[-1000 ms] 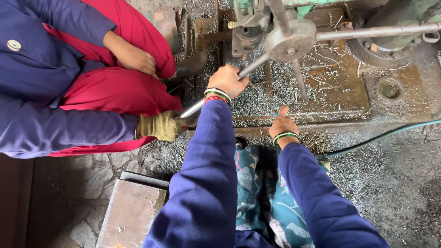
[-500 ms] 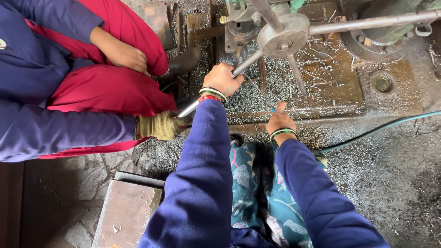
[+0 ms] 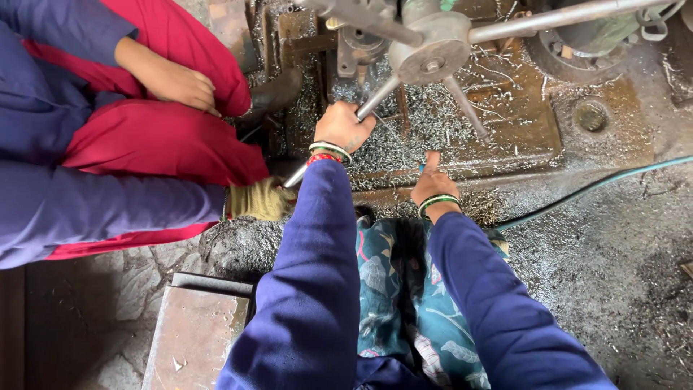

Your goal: The person operates a drill press with another person, pulling a lever down to drill into a metal piece and then pointing at the metal shavings on the machine bed.

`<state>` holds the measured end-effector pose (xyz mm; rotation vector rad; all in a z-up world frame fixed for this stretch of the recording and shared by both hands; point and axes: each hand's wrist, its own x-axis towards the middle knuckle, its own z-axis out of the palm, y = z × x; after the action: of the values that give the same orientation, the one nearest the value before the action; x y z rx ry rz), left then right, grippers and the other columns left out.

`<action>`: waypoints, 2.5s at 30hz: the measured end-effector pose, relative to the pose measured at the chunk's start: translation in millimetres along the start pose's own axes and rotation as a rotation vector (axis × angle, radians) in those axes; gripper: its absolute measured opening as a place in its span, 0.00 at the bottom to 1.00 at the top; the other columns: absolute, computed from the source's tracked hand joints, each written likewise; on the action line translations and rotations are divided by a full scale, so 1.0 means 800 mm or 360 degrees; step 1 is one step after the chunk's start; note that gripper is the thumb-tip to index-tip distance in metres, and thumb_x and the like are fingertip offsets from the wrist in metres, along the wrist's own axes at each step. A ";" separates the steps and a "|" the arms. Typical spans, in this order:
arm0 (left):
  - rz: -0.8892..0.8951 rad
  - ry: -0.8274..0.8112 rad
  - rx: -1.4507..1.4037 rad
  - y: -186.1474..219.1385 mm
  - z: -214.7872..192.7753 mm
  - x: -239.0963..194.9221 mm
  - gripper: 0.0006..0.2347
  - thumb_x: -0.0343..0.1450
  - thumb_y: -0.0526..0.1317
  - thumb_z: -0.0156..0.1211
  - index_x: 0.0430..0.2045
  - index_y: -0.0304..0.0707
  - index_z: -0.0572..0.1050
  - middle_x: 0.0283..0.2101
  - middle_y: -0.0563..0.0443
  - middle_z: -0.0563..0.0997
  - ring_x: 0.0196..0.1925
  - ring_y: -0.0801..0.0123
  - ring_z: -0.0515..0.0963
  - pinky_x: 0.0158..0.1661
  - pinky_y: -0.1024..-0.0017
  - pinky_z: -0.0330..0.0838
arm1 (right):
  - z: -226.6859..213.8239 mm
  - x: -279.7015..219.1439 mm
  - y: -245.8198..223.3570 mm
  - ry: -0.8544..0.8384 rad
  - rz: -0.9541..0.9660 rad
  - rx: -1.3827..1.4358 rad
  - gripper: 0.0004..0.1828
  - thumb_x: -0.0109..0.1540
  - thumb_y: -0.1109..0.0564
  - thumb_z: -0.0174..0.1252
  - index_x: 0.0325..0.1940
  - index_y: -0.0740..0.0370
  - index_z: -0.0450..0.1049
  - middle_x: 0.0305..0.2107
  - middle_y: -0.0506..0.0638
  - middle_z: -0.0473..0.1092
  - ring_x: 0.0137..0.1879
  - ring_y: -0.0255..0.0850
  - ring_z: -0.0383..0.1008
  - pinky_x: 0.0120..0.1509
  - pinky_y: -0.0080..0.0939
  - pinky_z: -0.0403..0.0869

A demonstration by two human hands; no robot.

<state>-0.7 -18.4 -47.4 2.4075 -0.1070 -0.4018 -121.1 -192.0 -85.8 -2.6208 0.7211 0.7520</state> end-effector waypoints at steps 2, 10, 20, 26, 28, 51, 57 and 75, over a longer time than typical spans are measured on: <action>0.0013 0.0068 -0.0054 -0.001 0.011 0.002 0.15 0.64 0.50 0.62 0.35 0.40 0.84 0.31 0.42 0.85 0.34 0.56 0.86 0.43 0.63 0.78 | 0.005 0.009 0.005 0.0072 -0.0059 -0.0037 0.38 0.65 0.64 0.49 0.74 0.50 0.39 0.39 0.68 0.75 0.47 0.59 0.79 0.53 0.53 0.78; -0.0089 0.0186 -0.0286 -0.004 0.057 0.003 0.16 0.63 0.51 0.62 0.36 0.42 0.83 0.30 0.43 0.85 0.33 0.56 0.86 0.41 0.62 0.78 | -0.002 0.012 0.009 -0.0070 -0.0064 -0.0084 0.46 0.67 0.64 0.47 0.80 0.36 0.32 0.42 0.66 0.75 0.49 0.57 0.80 0.57 0.52 0.79; 0.0016 0.0243 -0.0255 -0.010 0.051 -0.010 0.18 0.67 0.56 0.58 0.36 0.43 0.81 0.31 0.42 0.85 0.35 0.52 0.85 0.40 0.58 0.77 | 0.014 0.013 0.021 0.0098 -0.0249 -0.0052 0.54 0.61 0.48 0.64 0.79 0.38 0.33 0.44 0.67 0.74 0.50 0.60 0.77 0.57 0.55 0.75; 0.0119 0.0386 0.0008 -0.022 0.030 -0.021 0.17 0.68 0.57 0.59 0.34 0.45 0.79 0.32 0.40 0.84 0.37 0.45 0.83 0.40 0.53 0.76 | 0.018 0.006 0.024 0.0108 -0.0243 -0.0061 0.53 0.62 0.45 0.64 0.80 0.35 0.35 0.41 0.64 0.76 0.49 0.57 0.78 0.55 0.55 0.75; 0.0143 0.0434 0.0124 -0.024 0.020 -0.023 0.16 0.68 0.57 0.60 0.33 0.45 0.78 0.31 0.40 0.83 0.36 0.44 0.83 0.39 0.52 0.76 | 0.019 0.006 0.023 0.0082 -0.0191 -0.0076 0.50 0.63 0.47 0.61 0.80 0.33 0.36 0.41 0.64 0.76 0.49 0.56 0.78 0.56 0.54 0.75; 0.0960 0.1047 -0.0296 -0.011 0.088 -0.344 0.23 0.64 0.34 0.63 0.54 0.32 0.68 0.55 0.34 0.71 0.55 0.43 0.71 0.57 0.53 0.64 | 0.028 -0.038 0.008 0.0372 -0.0260 0.0039 0.40 0.64 0.58 0.53 0.77 0.35 0.47 0.36 0.63 0.79 0.45 0.58 0.81 0.51 0.57 0.77; 0.1100 0.0876 -0.0110 -0.019 0.090 -0.337 0.16 0.66 0.35 0.60 0.48 0.36 0.72 0.49 0.40 0.74 0.51 0.48 0.72 0.51 0.56 0.66 | 0.022 -0.047 0.028 0.0627 -0.0384 0.0080 0.45 0.57 0.62 0.55 0.75 0.32 0.50 0.34 0.66 0.76 0.44 0.63 0.78 0.50 0.61 0.74; 0.1004 0.0703 0.0361 -0.023 0.128 -0.304 0.02 0.63 0.38 0.58 0.23 0.41 0.73 0.29 0.47 0.79 0.37 0.56 0.77 0.43 0.55 0.65 | 0.016 -0.075 0.023 0.0618 -0.0405 0.0048 0.48 0.56 0.63 0.56 0.74 0.28 0.48 0.31 0.63 0.76 0.40 0.61 0.79 0.46 0.60 0.75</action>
<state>-264.2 -23.8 -70.6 2.4554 -0.7167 0.4484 -180.3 -178.5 -65.5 -2.7884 0.4719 0.1600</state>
